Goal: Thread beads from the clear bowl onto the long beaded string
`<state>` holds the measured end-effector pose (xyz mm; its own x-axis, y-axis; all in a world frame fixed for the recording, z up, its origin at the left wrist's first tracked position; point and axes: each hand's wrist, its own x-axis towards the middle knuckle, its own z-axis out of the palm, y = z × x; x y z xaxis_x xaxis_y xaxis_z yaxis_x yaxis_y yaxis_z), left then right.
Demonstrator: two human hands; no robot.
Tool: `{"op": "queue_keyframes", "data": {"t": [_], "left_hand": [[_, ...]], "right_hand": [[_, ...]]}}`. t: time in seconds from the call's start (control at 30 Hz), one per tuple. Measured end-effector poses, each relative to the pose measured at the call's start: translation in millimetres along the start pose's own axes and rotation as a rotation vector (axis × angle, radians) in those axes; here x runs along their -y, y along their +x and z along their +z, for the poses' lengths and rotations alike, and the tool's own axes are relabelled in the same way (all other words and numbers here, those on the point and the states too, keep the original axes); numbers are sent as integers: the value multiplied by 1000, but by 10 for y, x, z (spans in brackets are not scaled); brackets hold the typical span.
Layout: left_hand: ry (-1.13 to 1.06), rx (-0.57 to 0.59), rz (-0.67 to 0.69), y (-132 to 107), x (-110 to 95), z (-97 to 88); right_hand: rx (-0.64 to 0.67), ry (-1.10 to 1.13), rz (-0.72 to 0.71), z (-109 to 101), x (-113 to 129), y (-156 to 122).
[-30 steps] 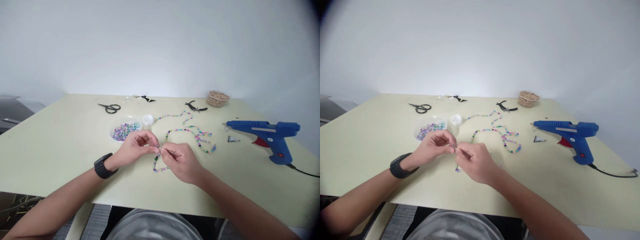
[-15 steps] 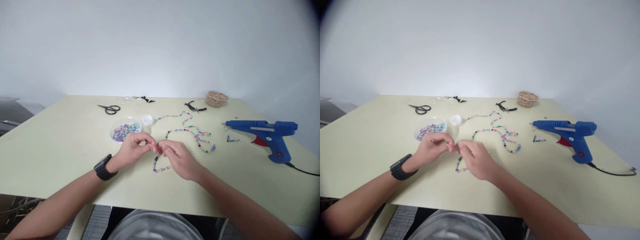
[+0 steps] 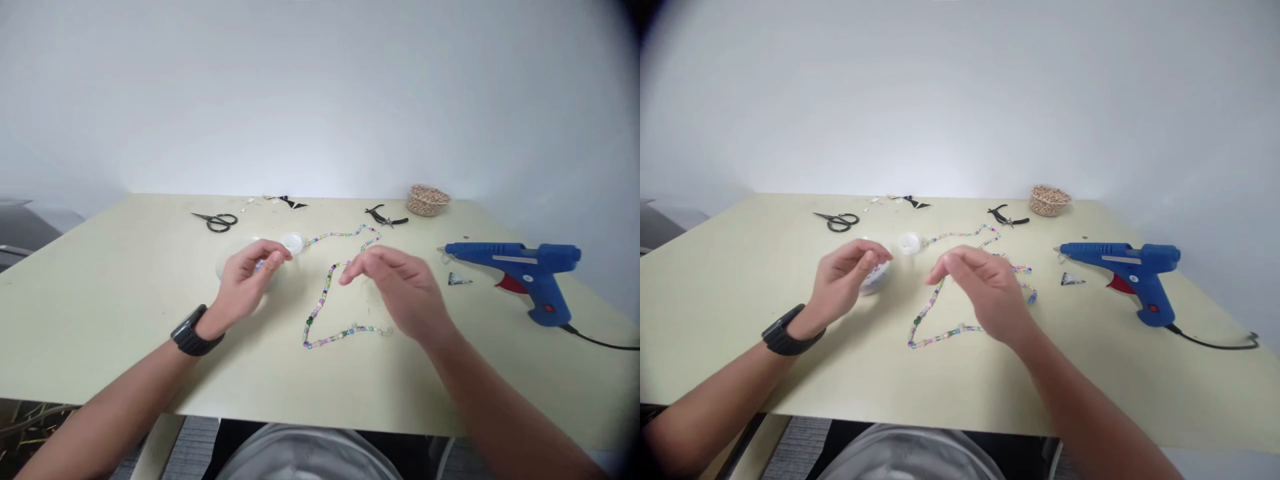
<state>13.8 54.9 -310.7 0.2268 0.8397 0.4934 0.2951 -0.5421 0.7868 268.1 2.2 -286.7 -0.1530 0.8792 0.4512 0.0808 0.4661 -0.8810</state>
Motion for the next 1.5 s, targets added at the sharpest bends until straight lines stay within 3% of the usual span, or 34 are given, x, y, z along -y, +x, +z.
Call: {"op": "queue_keyframes", "data": {"t": [0.2, 0.37, 0.47, 0.63, 0.77, 1.0, 1.37, 1.5], "left_hand": [[658, -216, 263, 281, 267, -423], [759, -202, 174, 401, 520, -652], [727, -119, 70, 419, 549, -702], [714, 144, -91, 429, 557, -751], [755, 237, -93, 437, 597, -749], [999, 445, -98, 436, 555, -614], [975, 431, -93, 449, 527, -550], [815, 355, -46, 435, 505, -571]], "right_hand": [[-287, 158, -164, -253, 90, 105], [-466, 162, -245, -413, 229, 146], [-519, 152, -271, -464, 367, 107], [-563, 152, -213, -461, 580, -27], [-428, 232, -135, -421, 552, -50], [-111, 272, 131, -244, 186, 13], [92, 162, 269, 11, -101, -30], [139, 89, 276, 113, -154, -55]]}}
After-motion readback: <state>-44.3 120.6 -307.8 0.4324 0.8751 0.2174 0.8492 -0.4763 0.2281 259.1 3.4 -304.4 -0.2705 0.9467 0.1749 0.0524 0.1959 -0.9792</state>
